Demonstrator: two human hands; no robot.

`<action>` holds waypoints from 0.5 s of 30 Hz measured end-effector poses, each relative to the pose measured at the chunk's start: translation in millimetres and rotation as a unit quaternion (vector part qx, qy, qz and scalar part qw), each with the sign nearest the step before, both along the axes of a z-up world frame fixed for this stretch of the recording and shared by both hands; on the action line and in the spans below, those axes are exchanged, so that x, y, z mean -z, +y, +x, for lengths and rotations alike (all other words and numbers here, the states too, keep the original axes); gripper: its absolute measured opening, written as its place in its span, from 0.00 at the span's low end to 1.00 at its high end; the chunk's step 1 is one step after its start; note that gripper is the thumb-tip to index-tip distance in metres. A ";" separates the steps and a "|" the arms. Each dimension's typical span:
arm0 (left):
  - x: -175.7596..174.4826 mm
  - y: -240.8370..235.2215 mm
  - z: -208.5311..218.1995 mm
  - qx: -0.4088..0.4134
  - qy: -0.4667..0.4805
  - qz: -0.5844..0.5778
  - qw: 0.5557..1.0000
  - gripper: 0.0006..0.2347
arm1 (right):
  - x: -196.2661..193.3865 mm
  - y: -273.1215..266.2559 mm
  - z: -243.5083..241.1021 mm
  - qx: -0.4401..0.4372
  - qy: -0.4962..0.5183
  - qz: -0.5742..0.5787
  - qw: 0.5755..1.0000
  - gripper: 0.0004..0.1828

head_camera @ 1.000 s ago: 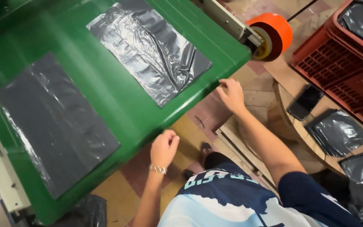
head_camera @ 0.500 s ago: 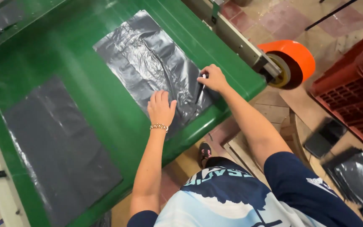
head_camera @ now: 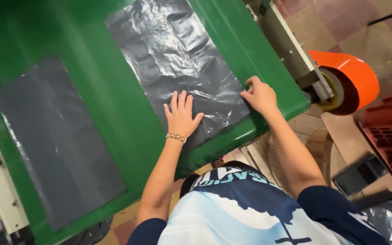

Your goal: Folding plastic bags from a conveyor belt and stacking them into a crate

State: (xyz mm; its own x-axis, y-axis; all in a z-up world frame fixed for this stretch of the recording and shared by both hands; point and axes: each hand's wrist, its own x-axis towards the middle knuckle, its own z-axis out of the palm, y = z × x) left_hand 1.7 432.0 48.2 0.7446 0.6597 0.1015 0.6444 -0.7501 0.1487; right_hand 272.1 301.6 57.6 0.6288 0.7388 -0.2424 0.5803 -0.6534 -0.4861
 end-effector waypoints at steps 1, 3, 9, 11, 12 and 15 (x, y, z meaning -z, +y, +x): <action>-1.7 -1.7 -2.2 -0.001 0.001 0.000 1.000 0.31 | -3.0 -3.0 -9.4 -0.001 0.001 0.000 1.000 0.23; -4.8 -2.4 -0.6 0.004 -0.003 -0.007 1.000 0.30 | -11.2 -6.6 -22.4 0.044 -0.058 -0.018 0.997 0.29; -7.8 -7.8 -9.4 0.035 -0.037 0.009 0.999 0.31 | -6.2 6.3 -56.6 0.058 -0.114 -0.061 0.990 0.38; -4.3 -20.4 -17.0 0.053 -0.044 0.021 0.997 0.31 | 0.4 9.4 -50.2 0.055 -0.095 -0.081 0.991 0.38; -1.7 -27.3 -21.2 0.073 -0.045 0.028 0.996 0.31 | 4.1 10.0 -47.5 0.053 -0.070 -0.107 0.990 0.38; 13.0 -55.2 -35.5 0.118 -0.073 0.036 0.990 0.33 | -2.8 15.3 -48.0 0.032 -0.072 -0.138 0.987 0.26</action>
State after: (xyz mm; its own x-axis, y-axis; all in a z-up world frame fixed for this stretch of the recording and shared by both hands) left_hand -33.8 376.8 35.2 0.8516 0.4554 0.2595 0.4249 -0.8897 0.1668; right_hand 224.1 316.9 60.5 0.7149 0.6145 -0.3336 0.5832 -0.7872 -0.2002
